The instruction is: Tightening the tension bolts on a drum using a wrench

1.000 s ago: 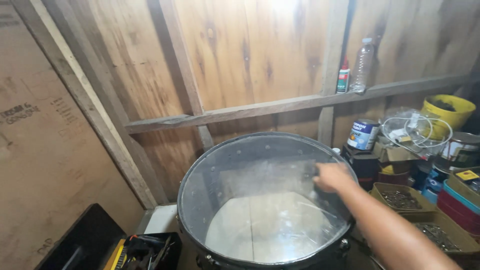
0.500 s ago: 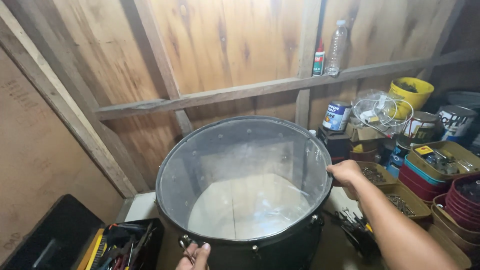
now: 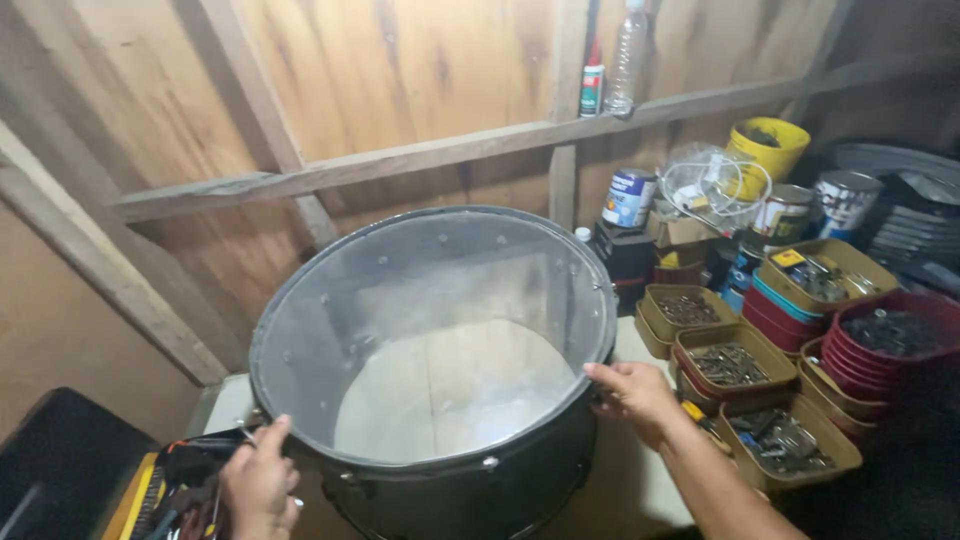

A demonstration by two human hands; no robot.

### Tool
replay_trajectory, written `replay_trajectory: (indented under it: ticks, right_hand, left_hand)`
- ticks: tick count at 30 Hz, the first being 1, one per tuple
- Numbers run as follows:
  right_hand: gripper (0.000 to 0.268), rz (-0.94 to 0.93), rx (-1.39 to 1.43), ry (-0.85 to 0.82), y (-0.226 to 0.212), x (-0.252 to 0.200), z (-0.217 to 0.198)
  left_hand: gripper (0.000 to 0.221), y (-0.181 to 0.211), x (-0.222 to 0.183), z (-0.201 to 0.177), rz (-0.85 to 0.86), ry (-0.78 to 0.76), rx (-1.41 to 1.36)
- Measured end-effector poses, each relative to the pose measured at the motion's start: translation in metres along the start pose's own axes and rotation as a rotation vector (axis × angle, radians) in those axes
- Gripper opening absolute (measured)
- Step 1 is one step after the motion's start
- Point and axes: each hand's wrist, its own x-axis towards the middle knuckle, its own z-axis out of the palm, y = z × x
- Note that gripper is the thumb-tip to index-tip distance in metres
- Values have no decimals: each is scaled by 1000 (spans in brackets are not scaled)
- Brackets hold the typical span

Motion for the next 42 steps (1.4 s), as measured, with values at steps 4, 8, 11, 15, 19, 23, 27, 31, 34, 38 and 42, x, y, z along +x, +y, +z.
replay_trajectory:
  ticks: [4,8,11,15,19,23,27,31,34,38,42]
  right_hand:
    - [30,-7,7,-9,-7,-51,12]
    - [34,-109,4,8,34,-32,-1]
    - [30,-142,-2,180,58,-61,13]
    - [47,73,-65,-84,82,-87,47]
    - [64,401,-44,-401,78,-96,80]
    - [59,614,156,-666,76,-105,93]
    - [63,510,20,-642,42,-123,101]
    - [64,395,-39,-601,39,-123,101]
    - [71,471,-8,-594,33,-120,98]
    - [83,565,104,-527,16,-124,100]
    - [81,589,159,-560,30,-111,99]
  left_hand:
    - [35,21,9,5,-33,41,148]
    - [29,17,28,-1,25,-83,157]
    - [41,46,7,-9,207,-39,812]
    - [41,2,-15,-42,464,-80,878]
    - [24,-35,-120,-22,95,-310,979]
    - [23,1,-207,17,-245,-587,1022]
    - [23,14,-222,36,-443,-608,697]
    - [19,17,-225,47,-455,-560,606]
    - [19,31,-234,55,-557,-541,484]
    - [20,22,-234,55,-565,-517,466]
    - [20,32,-204,41,-169,-584,811]
